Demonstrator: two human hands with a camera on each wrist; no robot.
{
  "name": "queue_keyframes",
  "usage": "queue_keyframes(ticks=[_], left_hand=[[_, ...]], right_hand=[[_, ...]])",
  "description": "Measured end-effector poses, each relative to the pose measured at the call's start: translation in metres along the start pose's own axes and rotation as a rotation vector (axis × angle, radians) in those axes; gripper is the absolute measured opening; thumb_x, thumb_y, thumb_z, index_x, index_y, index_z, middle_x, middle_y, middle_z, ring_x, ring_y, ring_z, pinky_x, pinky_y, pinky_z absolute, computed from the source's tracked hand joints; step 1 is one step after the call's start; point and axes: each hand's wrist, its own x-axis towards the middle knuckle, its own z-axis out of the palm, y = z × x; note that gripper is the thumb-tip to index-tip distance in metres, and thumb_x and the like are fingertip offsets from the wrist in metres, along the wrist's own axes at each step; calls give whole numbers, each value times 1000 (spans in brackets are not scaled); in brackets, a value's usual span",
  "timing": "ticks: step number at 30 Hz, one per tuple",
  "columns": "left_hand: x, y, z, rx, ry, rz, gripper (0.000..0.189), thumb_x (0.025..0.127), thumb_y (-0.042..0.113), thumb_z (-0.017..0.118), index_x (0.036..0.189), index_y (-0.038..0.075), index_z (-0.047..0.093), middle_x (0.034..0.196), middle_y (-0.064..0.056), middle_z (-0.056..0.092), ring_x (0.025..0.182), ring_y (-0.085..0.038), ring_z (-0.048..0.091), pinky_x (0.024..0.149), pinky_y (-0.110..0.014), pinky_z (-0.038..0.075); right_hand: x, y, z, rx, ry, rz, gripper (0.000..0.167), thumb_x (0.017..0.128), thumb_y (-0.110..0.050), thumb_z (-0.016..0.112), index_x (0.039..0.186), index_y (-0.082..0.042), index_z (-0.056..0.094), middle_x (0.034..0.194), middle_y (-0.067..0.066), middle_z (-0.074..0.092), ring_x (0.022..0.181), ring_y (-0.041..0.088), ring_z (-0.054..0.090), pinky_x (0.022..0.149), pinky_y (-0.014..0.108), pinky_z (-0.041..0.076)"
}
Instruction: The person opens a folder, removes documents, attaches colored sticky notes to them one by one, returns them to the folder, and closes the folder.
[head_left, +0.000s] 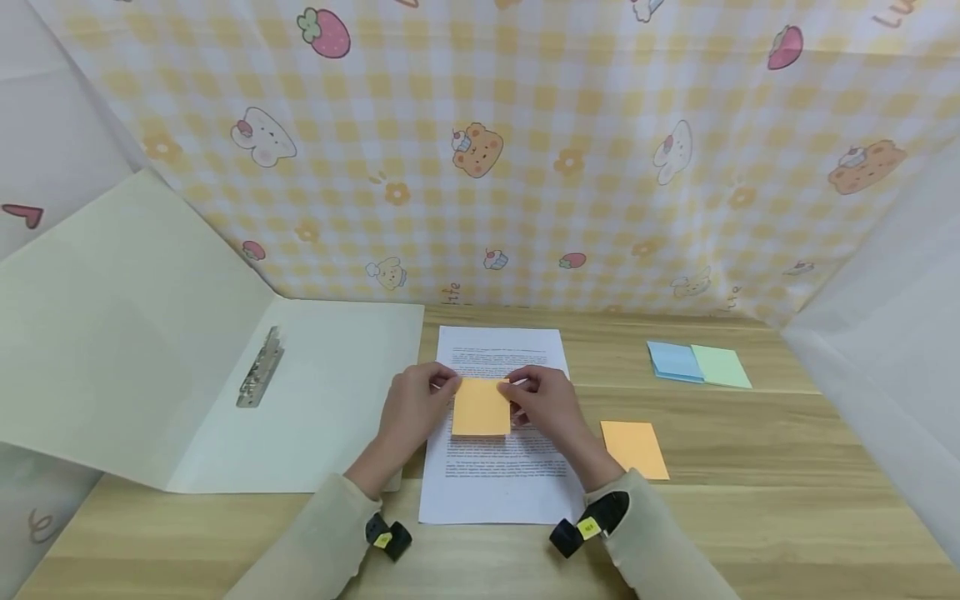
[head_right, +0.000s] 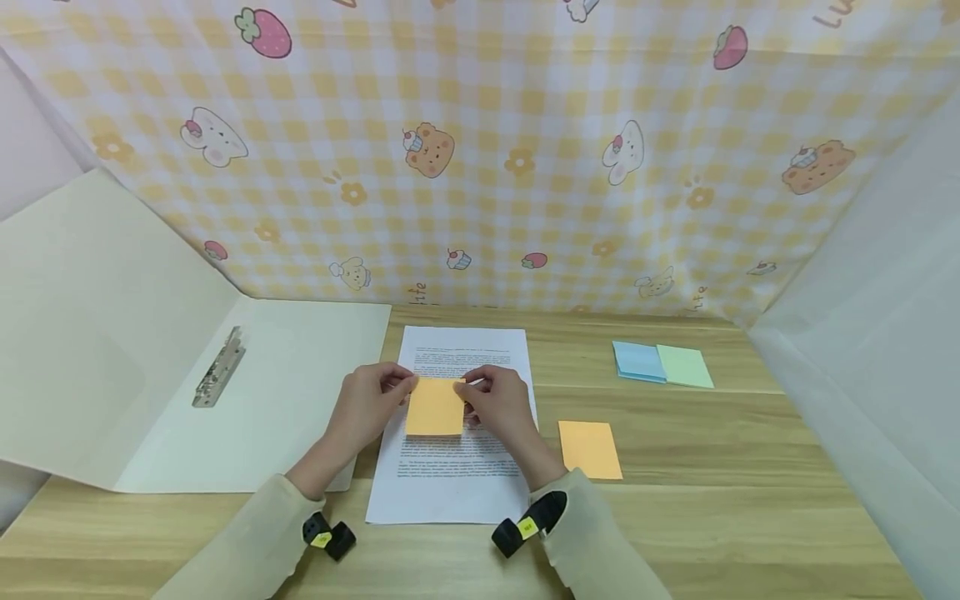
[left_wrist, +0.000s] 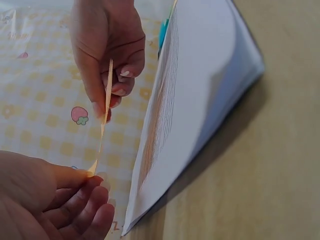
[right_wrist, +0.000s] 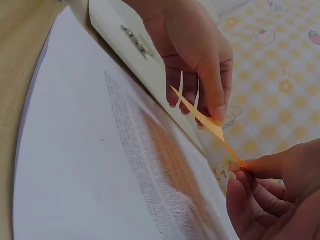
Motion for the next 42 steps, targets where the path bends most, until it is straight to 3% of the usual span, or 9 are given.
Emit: queue_keyframes(ticks=[5, 15, 28, 42], left_hand=[[2, -5, 2, 15, -27, -19, 15, 94, 20, 71, 98, 7, 78, 86, -5, 74, 70, -14, 60, 61, -24, 47], [5, -13, 4, 46, -57, -49, 14, 94, 18, 71, 95, 6, 78, 82, -4, 72, 67, -14, 58, 59, -24, 44], [5, -16, 7, 91, -80, -87, 14, 94, 18, 72, 98, 6, 78, 85, -6, 73, 70, -15, 60, 62, -24, 48], [4, -17, 13, 157, -53, -48, 12, 94, 16, 72, 94, 5, 77, 80, -5, 71, 66, -14, 58, 60, -23, 48]], right_hand=[[3, 7, 6, -11, 28, 6, 19, 92, -18, 74, 106, -4, 72, 75, 7, 72, 58, 12, 64, 55, 26, 58], [11, 25, 15, -58, 19, -79, 18, 92, -21, 74, 104, -9, 71, 74, 5, 69, 55, 12, 58, 51, 22, 51], [10, 26, 21, -157, 55, -183, 17, 91, -20, 75, 102, -8, 71, 77, 5, 69, 57, 11, 55, 50, 20, 46], [11, 29, 24, -240, 81, -245, 16, 91, -21, 75, 101, -9, 72, 72, 2, 65, 55, 10, 52, 48, 20, 41]])
